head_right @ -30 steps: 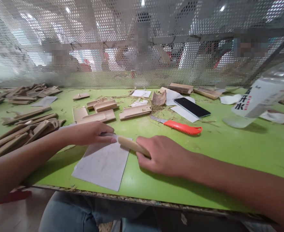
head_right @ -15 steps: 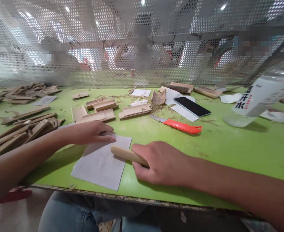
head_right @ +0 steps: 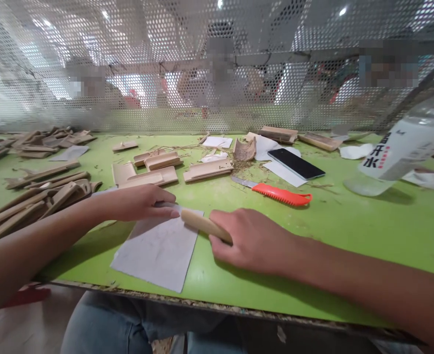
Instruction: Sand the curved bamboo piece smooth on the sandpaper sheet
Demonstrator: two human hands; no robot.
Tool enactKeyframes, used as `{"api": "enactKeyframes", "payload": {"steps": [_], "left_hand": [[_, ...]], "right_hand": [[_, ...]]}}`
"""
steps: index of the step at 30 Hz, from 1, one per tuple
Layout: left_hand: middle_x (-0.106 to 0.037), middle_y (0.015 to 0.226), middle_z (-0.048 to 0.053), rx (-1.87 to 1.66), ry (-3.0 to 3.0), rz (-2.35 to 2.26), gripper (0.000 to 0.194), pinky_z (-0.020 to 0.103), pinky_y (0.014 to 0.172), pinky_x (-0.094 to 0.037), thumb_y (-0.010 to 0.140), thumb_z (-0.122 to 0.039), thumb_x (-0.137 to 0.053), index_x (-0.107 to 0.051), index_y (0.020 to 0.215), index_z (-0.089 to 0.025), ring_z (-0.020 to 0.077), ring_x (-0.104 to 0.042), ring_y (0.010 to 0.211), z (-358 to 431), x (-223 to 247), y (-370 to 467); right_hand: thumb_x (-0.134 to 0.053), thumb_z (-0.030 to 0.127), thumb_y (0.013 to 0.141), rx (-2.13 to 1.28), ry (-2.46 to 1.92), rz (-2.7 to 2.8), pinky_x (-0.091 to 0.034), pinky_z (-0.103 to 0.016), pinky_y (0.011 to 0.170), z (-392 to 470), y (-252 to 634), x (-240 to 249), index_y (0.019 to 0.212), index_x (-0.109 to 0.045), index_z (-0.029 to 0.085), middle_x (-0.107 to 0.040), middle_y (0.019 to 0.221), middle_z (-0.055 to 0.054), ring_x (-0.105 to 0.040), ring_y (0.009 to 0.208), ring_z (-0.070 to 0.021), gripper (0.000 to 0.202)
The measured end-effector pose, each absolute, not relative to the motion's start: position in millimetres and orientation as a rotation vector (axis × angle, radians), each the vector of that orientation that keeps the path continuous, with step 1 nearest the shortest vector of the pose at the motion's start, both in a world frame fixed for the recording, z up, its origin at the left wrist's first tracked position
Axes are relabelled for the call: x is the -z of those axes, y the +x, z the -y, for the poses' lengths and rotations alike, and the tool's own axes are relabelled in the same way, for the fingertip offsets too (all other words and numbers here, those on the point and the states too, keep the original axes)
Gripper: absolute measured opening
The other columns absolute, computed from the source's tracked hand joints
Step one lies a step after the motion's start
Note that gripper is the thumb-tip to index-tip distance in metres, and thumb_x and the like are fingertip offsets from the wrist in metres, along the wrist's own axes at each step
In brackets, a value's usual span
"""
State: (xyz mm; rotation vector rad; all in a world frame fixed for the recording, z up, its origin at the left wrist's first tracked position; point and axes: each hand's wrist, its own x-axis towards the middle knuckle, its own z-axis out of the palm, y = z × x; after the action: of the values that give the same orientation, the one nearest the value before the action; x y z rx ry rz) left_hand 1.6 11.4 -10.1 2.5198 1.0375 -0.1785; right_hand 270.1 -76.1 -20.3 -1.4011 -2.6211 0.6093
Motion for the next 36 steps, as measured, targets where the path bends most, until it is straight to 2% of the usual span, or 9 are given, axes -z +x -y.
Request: {"api": "enactKeyframes", "payload": {"steps": [4,9,15,20,36], "left_hand": [[-0.052,0.065,-0.002,0.163,2.519,-1.021,0.044,0.03,0.056,-0.027,0.098,-0.057,-0.049,-0.051,0.073,-0.02,0.0131,-0.045,0.059,-12.4,11.3,1.0],[-0.049,0.062,-0.002,0.153,2.513,-1.036,0.046,0.03,0.055,-0.024,0.098,-0.059,-0.047,-0.05,0.072,-0.02,0.0124,-0.042,0.056,-12.0,11.3,1.5],[-0.052,0.065,-0.002,0.18,2.519,-1.033,0.046,0.029,0.055,-0.026,0.098,-0.059,-0.047,-0.052,0.074,-0.021,0.0128,-0.045,0.058,-12.0,11.3,2.4],[-0.047,0.061,-0.003,0.174,2.512,-1.05,0.047,0.03,0.054,-0.026,0.099,-0.059,-0.046,-0.048,0.071,-0.021,0.0121,-0.042,0.055,-10.0,9.3,3.7],[-0.05,0.063,-0.002,0.165,2.513,-1.035,0.047,0.029,0.054,-0.026,0.098,-0.06,-0.046,-0.05,0.072,-0.021,0.0125,-0.044,0.057,-9.1,7.9,4.6]], "right_hand": [[-0.056,0.028,0.088,-0.716,-1.313,2.679,-0.019,-0.03,0.05,78.0,269.2,20.2,0.074,-0.042,0.023,-0.042,0.055,0.006,-0.034,0.048,-0.0112,0.02],[-0.054,0.029,0.089,-0.57,-1.449,2.612,-0.019,-0.03,0.052,75.2,270.6,19.7,0.075,-0.042,0.023,-0.046,0.058,0.005,-0.036,0.05,-0.0119,0.02],[-0.055,0.029,0.088,-0.686,-1.356,2.656,-0.02,-0.029,0.051,76.0,271.3,19.2,0.075,-0.043,0.023,-0.044,0.056,0.006,-0.036,0.049,-0.0116,0.019],[-0.055,0.03,0.088,-0.611,-1.449,2.582,-0.021,-0.03,0.052,71.0,272.5,16.9,0.074,-0.043,0.023,-0.047,0.058,0.005,-0.039,0.051,-0.0126,0.02],[-0.054,0.03,0.089,-0.7,-1.423,2.628,-0.021,-0.03,0.051,74.5,272.9,12.6,0.075,-0.042,0.023,-0.047,0.058,0.005,-0.039,0.051,-0.0127,0.02]]}}
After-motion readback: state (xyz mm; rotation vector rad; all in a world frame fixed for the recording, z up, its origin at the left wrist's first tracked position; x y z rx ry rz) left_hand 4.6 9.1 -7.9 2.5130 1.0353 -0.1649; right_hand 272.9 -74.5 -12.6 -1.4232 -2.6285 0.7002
